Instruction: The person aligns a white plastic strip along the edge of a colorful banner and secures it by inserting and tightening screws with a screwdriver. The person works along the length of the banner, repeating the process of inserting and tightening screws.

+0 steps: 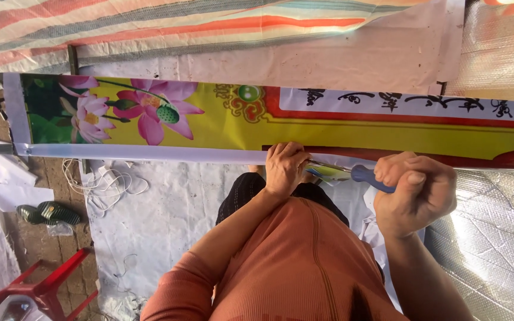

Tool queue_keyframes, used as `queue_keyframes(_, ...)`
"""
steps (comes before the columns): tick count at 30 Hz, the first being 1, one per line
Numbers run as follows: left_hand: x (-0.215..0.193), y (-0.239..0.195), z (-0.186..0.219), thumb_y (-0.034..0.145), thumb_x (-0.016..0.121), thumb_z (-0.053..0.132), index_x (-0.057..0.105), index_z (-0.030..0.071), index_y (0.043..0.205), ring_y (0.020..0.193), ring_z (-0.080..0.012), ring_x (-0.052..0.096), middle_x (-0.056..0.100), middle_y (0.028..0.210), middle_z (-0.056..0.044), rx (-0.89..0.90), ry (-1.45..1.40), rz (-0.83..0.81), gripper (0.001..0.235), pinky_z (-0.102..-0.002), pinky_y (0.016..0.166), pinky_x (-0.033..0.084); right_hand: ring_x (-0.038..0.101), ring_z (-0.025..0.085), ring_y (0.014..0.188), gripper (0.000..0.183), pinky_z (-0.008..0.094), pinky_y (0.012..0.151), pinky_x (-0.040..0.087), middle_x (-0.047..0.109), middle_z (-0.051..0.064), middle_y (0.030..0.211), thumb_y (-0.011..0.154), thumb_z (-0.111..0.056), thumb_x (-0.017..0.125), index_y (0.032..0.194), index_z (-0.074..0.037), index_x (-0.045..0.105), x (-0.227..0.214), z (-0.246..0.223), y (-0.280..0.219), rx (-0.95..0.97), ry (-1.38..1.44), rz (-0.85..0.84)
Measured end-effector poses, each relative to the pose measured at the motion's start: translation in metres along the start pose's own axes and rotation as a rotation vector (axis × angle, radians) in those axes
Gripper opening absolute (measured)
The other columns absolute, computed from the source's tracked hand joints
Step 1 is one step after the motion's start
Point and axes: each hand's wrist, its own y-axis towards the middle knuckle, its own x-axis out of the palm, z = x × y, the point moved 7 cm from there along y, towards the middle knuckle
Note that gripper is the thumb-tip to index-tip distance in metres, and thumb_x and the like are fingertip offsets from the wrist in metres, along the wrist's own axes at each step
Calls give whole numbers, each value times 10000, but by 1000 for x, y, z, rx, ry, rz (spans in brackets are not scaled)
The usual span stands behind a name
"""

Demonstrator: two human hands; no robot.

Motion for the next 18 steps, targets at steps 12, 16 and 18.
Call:
queue_keyframes(12,0,0,0,826,836,96,768,177,853,832,-224,610,649,940,19,17,1,9,109,-383,813,474,473,218,534,151,378,497,484,444,88,640,1132,-159,499,1059,-31,464,2,-7,-4,-39,-33,5)
queue_keyframes(16,-1,0,0,816,841,87,764,175,832,843,-225,613,662,946,17,14,7,11,118,-380,820,479,470,219,540,162,383,504,495,446,97,646,1135,-160,496,1055,-25,456,2,-7,-5,-50,-51,1)
queue_keyframes(18,1,-1,-1,812,844,85,776,176,842,867,-230,622,677,963,18,3,6,9,117,-384,832,480,437,235,501,163,400,487,467,423,115,609,1132,-126,496,1038,-1,451,1,-8,-5,-49,-83,49)
